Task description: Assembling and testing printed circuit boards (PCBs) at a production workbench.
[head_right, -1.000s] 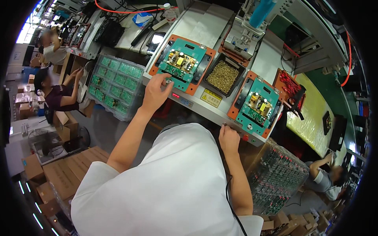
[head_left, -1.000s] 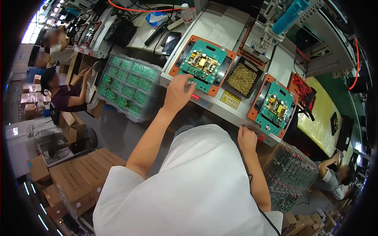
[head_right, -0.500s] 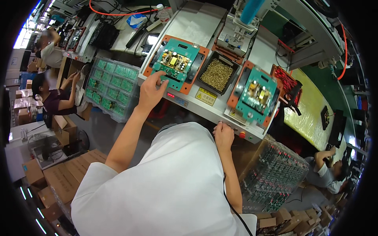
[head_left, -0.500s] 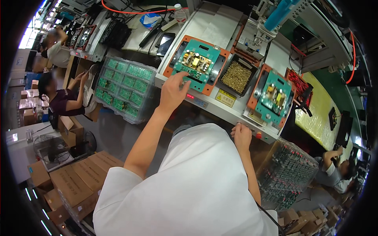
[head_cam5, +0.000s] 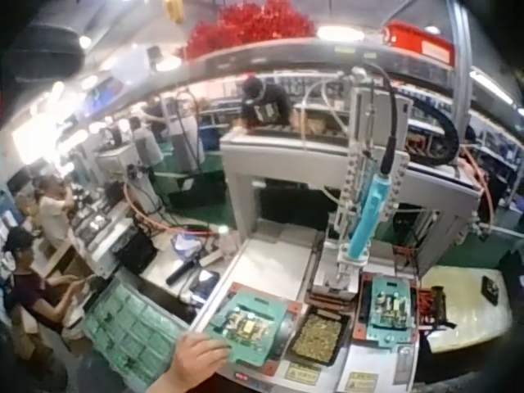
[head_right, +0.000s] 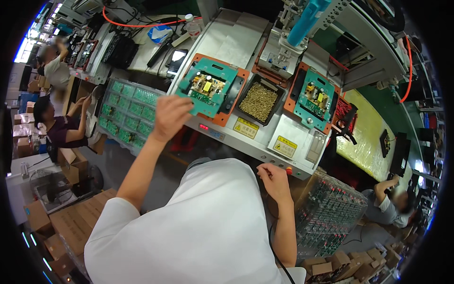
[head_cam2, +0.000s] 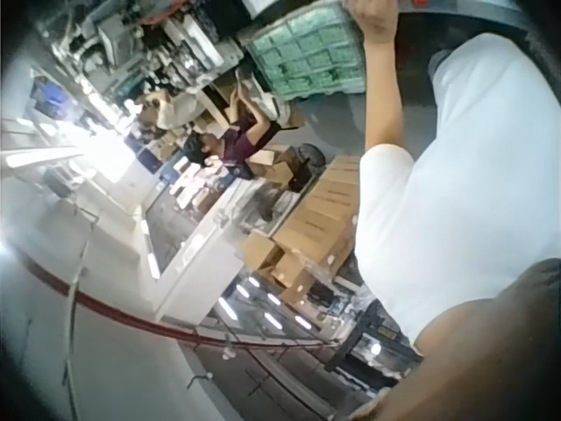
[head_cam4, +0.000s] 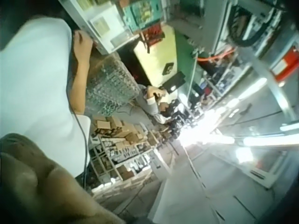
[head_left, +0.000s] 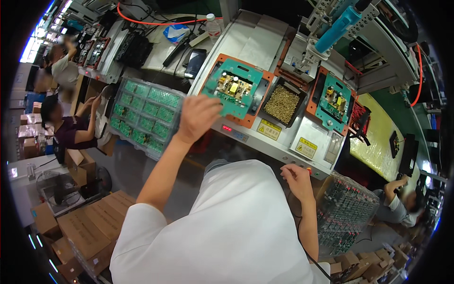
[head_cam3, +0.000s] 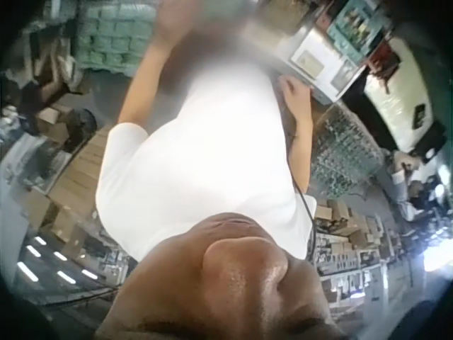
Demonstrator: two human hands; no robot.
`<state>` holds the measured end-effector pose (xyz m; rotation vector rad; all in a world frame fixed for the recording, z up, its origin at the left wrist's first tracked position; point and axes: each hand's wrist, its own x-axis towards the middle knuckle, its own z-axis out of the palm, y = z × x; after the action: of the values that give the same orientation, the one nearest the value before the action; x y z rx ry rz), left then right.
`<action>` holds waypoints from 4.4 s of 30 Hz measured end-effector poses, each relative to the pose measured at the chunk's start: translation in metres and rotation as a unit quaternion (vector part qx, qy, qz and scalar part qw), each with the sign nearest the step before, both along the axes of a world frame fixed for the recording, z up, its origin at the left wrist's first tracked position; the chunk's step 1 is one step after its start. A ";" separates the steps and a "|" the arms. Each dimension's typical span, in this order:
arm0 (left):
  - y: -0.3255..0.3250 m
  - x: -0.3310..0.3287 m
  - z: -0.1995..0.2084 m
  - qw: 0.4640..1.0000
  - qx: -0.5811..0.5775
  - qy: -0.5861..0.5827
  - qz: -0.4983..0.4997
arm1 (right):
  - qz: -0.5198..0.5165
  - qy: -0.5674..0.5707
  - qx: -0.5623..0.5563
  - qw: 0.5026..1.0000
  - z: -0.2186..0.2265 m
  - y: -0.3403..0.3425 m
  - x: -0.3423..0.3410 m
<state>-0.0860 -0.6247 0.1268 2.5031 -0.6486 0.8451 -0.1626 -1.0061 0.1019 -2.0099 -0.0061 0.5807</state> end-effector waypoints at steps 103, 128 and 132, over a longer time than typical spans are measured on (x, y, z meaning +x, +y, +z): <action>-0.150 -0.075 0.063 0.659 -0.662 0.334 -0.129 | -0.047 -0.391 0.020 0.919 0.100 0.041 0.042; -0.164 -0.084 0.055 0.694 -0.657 0.276 -0.106 | -0.086 -0.417 0.029 0.904 0.082 0.047 0.037; -0.157 -0.086 0.052 0.726 -0.620 0.271 -0.120 | -0.054 -0.417 0.046 0.906 0.078 0.044 0.039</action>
<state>-0.1716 -0.7822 0.1790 1.2366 -0.0688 0.2051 -0.1234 -0.9618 0.1802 -2.0057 -0.4281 -0.3779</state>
